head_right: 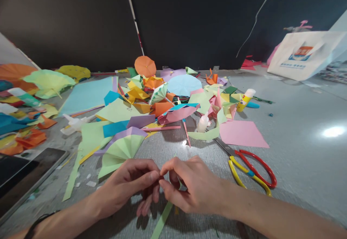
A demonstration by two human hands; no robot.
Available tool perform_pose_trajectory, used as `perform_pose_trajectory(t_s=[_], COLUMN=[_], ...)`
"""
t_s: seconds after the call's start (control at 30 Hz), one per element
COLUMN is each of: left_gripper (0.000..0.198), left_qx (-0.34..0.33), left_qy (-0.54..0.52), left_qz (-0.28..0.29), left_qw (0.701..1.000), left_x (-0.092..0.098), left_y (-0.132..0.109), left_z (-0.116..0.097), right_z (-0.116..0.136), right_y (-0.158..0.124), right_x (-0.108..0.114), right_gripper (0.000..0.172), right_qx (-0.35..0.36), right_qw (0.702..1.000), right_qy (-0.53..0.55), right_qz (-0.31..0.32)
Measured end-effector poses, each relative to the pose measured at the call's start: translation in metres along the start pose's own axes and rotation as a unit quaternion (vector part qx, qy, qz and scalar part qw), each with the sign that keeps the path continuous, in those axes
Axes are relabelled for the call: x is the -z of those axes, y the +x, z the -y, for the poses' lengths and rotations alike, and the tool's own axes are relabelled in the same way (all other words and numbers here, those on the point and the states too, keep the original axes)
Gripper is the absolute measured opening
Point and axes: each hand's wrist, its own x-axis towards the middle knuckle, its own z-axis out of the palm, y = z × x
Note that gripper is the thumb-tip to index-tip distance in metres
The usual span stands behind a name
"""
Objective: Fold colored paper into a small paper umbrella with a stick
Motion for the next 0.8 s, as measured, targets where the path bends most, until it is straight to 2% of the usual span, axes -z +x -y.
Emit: perform_pose_trajectory(t_s=[0.17, 0.5, 0.8], left_gripper=[0.047, 0.053, 0.055], left_qx=[0.007, 0.011, 0.012], left_qy=[0.013, 0.025, 0.031], left_qz=[0.011, 0.010, 0.003], left_qw=[1.000, 1.000, 0.999], left_x=[0.0006, -0.0019, -0.0018], left_y=[0.0001, -0.0006, -0.0013], left_z=[0.0028, 0.0019, 0.0013], right_z=[-0.0006, 0.0007, -0.0010], right_y=[-0.0010, -0.0006, -0.0029], right_x=[-0.0032, -0.0040, -0.0055], right_gripper=[0.001, 0.009, 0.011], right_qx=[0.015, 0.013, 0.040], right_qw=[1.000, 1.000, 0.998], right_qy=[0.003, -0.006, -0.027], right_qz=[-0.009, -0.007, -0.030])
